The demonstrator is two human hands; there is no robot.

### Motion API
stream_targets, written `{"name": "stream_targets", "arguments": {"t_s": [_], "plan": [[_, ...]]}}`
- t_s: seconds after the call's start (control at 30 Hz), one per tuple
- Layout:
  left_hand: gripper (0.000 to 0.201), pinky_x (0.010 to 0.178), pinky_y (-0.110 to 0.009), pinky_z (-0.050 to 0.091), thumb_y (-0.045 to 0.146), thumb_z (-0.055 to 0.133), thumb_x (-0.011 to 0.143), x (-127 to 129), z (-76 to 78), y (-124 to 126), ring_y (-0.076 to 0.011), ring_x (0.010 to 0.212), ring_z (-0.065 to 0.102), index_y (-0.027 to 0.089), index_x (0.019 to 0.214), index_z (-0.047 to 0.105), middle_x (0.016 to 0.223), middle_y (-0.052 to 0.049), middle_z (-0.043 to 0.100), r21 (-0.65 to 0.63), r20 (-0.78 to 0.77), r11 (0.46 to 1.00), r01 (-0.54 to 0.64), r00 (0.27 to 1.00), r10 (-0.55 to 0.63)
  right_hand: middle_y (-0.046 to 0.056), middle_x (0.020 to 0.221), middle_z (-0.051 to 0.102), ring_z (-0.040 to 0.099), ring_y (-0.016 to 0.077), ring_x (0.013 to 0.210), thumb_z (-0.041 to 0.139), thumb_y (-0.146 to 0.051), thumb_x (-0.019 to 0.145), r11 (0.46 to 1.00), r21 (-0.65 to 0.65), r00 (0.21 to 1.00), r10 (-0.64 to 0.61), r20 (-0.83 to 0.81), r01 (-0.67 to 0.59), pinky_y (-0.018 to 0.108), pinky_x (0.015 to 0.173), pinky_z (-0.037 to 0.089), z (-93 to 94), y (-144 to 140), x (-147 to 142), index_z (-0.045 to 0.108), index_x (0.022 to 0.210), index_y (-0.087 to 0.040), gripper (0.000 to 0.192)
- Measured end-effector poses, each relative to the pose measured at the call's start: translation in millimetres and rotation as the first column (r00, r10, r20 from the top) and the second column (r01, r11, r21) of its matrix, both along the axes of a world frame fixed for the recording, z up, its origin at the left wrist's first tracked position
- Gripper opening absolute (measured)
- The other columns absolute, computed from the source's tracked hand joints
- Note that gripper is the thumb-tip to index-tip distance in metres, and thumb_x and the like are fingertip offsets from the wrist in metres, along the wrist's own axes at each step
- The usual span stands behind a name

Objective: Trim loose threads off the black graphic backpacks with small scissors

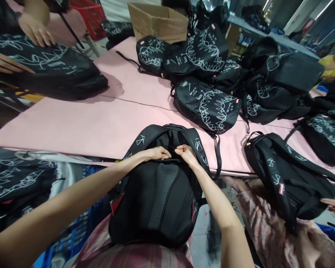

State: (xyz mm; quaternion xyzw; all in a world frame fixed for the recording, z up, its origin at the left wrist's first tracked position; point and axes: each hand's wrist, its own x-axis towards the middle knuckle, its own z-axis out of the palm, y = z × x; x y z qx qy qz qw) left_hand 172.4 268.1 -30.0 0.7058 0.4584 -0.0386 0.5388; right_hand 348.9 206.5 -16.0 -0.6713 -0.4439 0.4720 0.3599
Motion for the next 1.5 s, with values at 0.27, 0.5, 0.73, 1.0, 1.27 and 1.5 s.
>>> {"name": "stream_targets", "arguments": {"t_s": [0.27, 0.5, 0.73, 1.0, 1.27, 1.5], "plan": [[0.030, 0.053, -0.018, 0.042, 0.029, 0.043, 0.082, 6, -7.3, -1, -0.0102, 0.058, 0.059, 0.011, 0.094, 0.065, 0.074, -0.006, 0.067, 0.001, -0.028, 0.979, -0.205, 0.978, 0.205, 0.000, 0.069, 0.062, 0.057, 0.0136, 0.065, 0.065, -0.035, 0.063, 1.000, -0.006, 1.000, 0.017, 0.006, -0.017, 0.025, 0.061, 0.043, -1.6, -1, 2, 0.064, 0.085, -0.015, 0.030], [0.047, 0.053, -0.020, 0.039, 0.061, 0.057, 0.067, 4, 0.2, 1, -0.0138, 0.058, 0.057, 0.015, 0.064, 0.066, 0.057, -0.001, 0.062, 0.061, -0.073, 0.995, -0.083, 0.993, 0.088, 0.002, 0.072, 0.064, 0.058, 0.0134, 0.066, 0.063, -0.034, 0.066, 0.999, -0.005, 0.999, 0.038, 0.036, -0.038, 0.024, 0.061, 0.043, -0.4, -1, 2, 0.064, 0.087, -0.014, 0.029], [0.015, 0.058, -0.021, 0.037, 0.033, 0.064, 0.069, 5, 2.9, -7, -0.0164, 0.071, 0.060, 0.019, 0.069, 0.069, 0.065, -0.001, 0.064, 0.233, -0.146, 0.972, -0.001, 0.989, 0.036, 0.002, 0.075, 0.066, 0.059, 0.0144, 0.068, 0.066, -0.036, 0.067, 0.994, -0.056, 0.979, 0.098, 0.177, -0.090, 0.024, 0.060, 0.042, -4.6, 0, 2, 0.067, 0.084, -0.017, 0.026], [0.020, 0.066, -0.026, 0.039, 0.020, 0.043, 0.085, 6, -1.4, -33, -0.0207, 0.083, 0.060, 0.013, 0.079, 0.061, 0.089, -0.012, 0.064, 0.448, -0.133, 0.892, -0.066, 0.981, 0.140, -0.002, 0.059, 0.064, 0.058, 0.0145, 0.062, 0.072, -0.030, 0.061, 0.952, -0.230, 0.899, 0.273, 0.343, -0.201, 0.024, 0.060, 0.038, 1.9, 4, -3, 0.070, 0.065, -0.021, 0.009], [0.020, 0.066, -0.027, 0.039, 0.020, 0.040, 0.086, 6, -1.9, -35, -0.0204, 0.081, 0.059, 0.013, 0.078, 0.058, 0.086, -0.012, 0.063, 0.457, -0.073, 0.882, -0.115, 0.983, 0.166, -0.003, 0.062, 0.067, 0.061, 0.0147, 0.065, 0.071, -0.029, 0.063, 0.929, -0.281, 0.846, 0.343, 0.408, -0.242, 0.024, 0.062, 0.039, 2.9, 8, -8, 0.072, 0.065, -0.024, 0.005], [0.019, 0.067, -0.028, 0.040, 0.020, 0.041, 0.086, 8, -4.8, -33, -0.0197, 0.078, 0.057, 0.013, 0.078, 0.057, 0.084, -0.011, 0.061, 0.474, -0.025, 0.867, -0.156, 0.981, 0.191, -0.002, 0.065, 0.068, 0.062, 0.0170, 0.066, 0.070, -0.027, 0.064, 0.938, -0.275, 0.810, 0.325, 0.487, -0.211, 0.026, 0.061, 0.040, 4.3, 10, -16, 0.072, 0.065, -0.024, 0.004]]}}
